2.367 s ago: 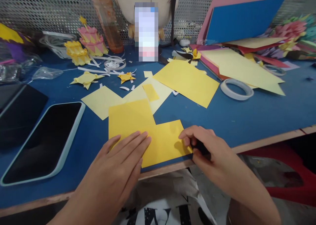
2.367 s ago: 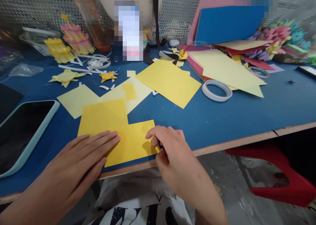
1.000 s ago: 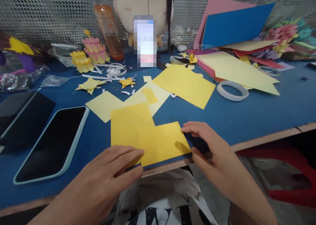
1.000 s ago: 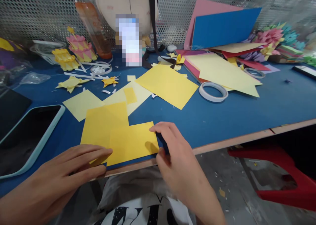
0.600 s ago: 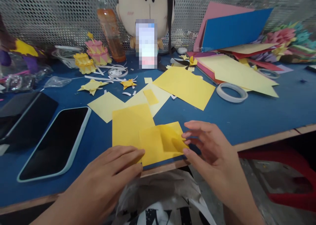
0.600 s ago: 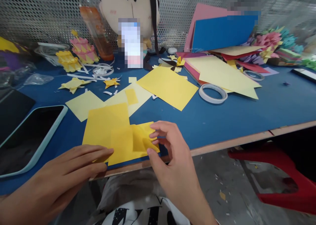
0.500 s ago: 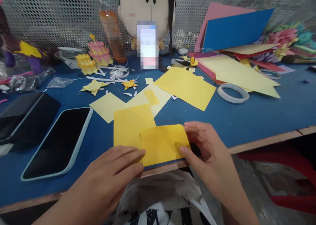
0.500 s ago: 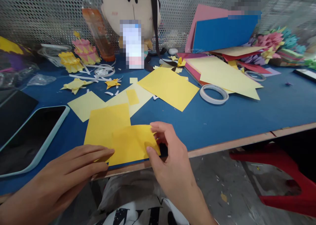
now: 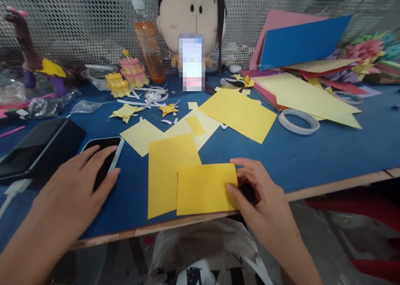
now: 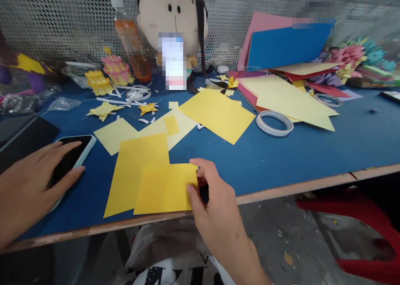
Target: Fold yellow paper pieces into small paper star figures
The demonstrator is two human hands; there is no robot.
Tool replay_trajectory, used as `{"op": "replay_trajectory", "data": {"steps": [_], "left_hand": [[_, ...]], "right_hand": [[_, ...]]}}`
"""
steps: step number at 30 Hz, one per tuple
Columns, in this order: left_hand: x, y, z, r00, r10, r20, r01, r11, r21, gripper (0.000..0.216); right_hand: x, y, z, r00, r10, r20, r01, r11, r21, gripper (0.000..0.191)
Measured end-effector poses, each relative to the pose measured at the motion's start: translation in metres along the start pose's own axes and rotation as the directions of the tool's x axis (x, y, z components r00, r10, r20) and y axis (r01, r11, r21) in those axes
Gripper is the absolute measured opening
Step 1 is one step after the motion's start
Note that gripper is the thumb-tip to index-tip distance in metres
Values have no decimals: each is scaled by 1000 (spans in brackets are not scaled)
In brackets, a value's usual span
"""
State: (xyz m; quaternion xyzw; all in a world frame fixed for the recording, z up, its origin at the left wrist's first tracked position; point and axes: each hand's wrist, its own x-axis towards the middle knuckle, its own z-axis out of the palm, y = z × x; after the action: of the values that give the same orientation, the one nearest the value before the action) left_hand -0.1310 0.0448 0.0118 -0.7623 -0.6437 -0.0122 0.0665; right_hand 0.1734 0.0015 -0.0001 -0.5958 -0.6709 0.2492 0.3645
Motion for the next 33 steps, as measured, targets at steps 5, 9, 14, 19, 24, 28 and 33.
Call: {"op": "replay_trajectory", "data": {"steps": [5,9,14,19,24,28,33], "left_hand": [[13,3,-7,987,-143,76,148,987,-64,56],[22,11,-14,924,-317,214,332,942,-41,68],[25,22,-24,902,-333,275,347,938,-2,67],[27,33,-29,903,-347,255,365,931,-28,69],[17,22,-3,887,-458,66,460,888,-23,67],[-2,-8,28,918,-377,-119,378,926,-15,50],[-13,-15,33,943,-246,-226,252,968,-1,39]], "right_hand": [[0,-1,-1,1000,-9,8,9,1000,-17,24],[0,1,0,999,-37,-2,37,999,-13,24],[-1,3,1,997,-73,-31,72,997,-25,24],[-1,4,0,995,-98,-31,97,995,-29,24],[-1,3,0,994,-109,-32,109,994,-24,24],[-1,3,0,992,-121,-23,120,992,-24,25],[0,4,1,989,-143,-40,141,988,-58,24]]}}
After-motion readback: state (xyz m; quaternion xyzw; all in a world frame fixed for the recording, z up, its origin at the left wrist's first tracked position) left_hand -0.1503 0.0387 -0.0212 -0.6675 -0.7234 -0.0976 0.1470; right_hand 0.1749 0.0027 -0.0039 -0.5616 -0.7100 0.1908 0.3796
